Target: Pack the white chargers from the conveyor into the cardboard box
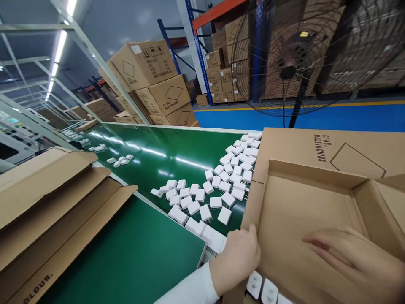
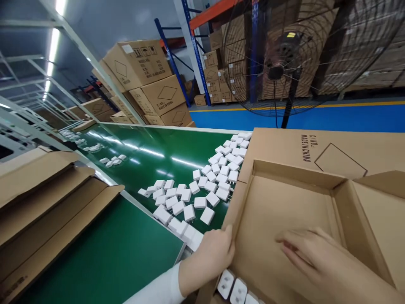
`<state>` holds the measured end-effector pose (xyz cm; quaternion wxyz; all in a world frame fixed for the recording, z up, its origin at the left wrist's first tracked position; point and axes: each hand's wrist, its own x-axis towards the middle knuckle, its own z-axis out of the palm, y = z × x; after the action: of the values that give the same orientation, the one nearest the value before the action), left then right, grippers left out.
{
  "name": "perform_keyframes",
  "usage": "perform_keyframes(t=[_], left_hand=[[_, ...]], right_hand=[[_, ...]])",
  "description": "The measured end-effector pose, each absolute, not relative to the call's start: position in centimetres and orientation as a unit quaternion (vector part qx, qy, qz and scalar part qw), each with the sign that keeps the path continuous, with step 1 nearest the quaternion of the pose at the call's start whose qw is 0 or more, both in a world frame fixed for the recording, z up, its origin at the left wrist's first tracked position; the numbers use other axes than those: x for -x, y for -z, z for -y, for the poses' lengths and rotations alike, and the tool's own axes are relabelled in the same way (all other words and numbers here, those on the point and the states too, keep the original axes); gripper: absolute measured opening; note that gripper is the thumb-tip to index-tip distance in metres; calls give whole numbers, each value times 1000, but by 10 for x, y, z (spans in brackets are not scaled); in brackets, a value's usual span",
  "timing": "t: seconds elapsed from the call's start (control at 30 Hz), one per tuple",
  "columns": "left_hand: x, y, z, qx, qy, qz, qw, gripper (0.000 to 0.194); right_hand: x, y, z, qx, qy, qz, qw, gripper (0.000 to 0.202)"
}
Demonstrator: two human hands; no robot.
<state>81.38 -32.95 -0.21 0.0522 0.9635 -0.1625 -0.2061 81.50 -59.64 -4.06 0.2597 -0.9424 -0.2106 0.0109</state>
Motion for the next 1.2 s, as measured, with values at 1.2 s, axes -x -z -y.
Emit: perform_keyframes(t=[1.2], left_hand=[[-813, -15, 221, -960, 104, 17, 259, 27]], right_hand=[[-902, 9, 331, 942, -154, 299, -5, 18]])
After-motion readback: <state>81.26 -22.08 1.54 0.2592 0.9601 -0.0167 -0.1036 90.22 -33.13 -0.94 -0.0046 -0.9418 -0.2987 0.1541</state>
